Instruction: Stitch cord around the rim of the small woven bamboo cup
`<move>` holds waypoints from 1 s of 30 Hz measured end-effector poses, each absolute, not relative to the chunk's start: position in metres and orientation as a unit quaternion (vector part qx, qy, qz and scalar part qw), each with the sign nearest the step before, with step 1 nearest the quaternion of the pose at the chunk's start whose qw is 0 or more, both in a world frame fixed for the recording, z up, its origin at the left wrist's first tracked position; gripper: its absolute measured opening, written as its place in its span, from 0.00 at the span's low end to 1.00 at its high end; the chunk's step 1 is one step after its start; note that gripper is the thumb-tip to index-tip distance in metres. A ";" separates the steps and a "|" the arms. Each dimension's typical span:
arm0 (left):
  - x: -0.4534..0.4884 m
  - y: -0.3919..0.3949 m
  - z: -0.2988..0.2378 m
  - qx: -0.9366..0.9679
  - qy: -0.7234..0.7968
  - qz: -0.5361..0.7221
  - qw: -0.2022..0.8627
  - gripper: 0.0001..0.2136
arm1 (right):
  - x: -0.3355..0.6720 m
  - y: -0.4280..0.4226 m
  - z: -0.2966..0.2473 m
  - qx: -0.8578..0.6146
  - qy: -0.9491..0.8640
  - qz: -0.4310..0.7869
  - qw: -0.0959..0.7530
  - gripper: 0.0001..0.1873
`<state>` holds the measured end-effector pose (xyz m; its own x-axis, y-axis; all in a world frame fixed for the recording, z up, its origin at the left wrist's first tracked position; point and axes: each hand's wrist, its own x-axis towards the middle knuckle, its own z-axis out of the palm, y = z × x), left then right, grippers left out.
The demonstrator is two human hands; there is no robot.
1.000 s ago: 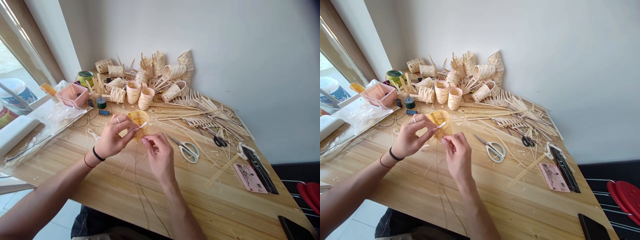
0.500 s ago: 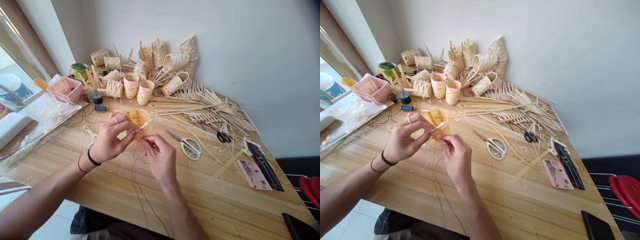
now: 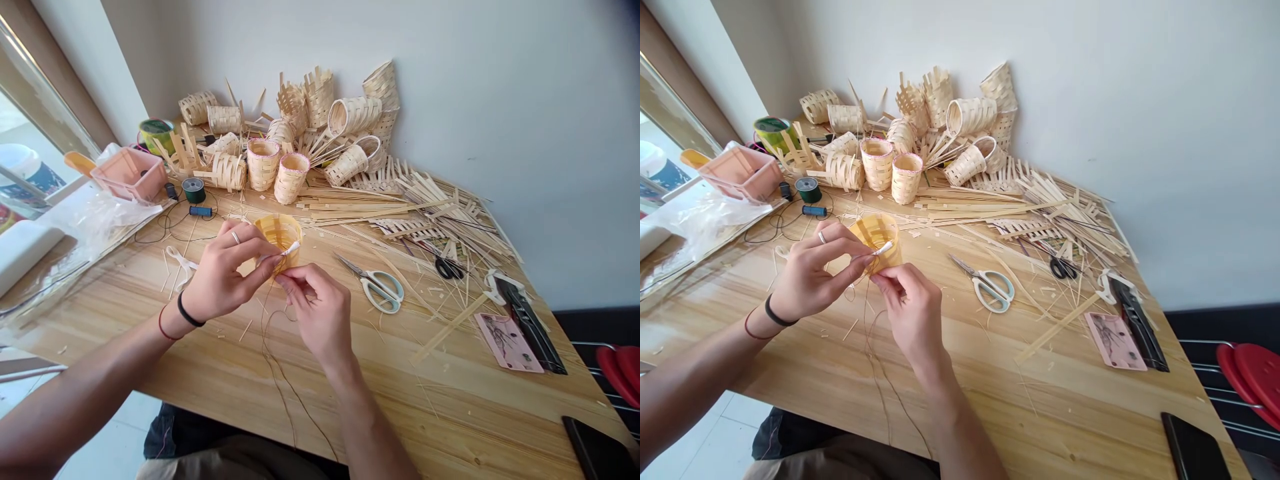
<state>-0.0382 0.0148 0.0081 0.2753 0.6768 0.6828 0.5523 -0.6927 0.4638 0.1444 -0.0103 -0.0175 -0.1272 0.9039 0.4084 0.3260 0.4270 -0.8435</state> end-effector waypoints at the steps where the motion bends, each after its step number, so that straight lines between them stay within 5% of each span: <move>1: -0.038 0.015 0.008 0.797 0.386 0.460 0.068 0.04 | 0.145 -0.010 -0.017 -0.441 -0.695 0.294 0.486 0.08; 15: -0.044 0.022 0.004 0.786 0.400 0.461 0.100 0.05 | 0.139 -0.013 -0.020 -0.308 -0.758 0.339 0.464 0.05; 30: -0.064 0.041 0.000 0.764 0.456 0.453 0.060 0.09 | 0.122 -0.040 -0.016 -0.191 -0.766 0.532 0.307 0.10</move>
<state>-0.0641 0.0412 -0.0001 0.1736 0.7510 0.6371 0.6416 -0.5770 0.5053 0.1219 -0.0401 -0.0159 -0.7390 0.6185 0.2670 -0.0348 0.3608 -0.9320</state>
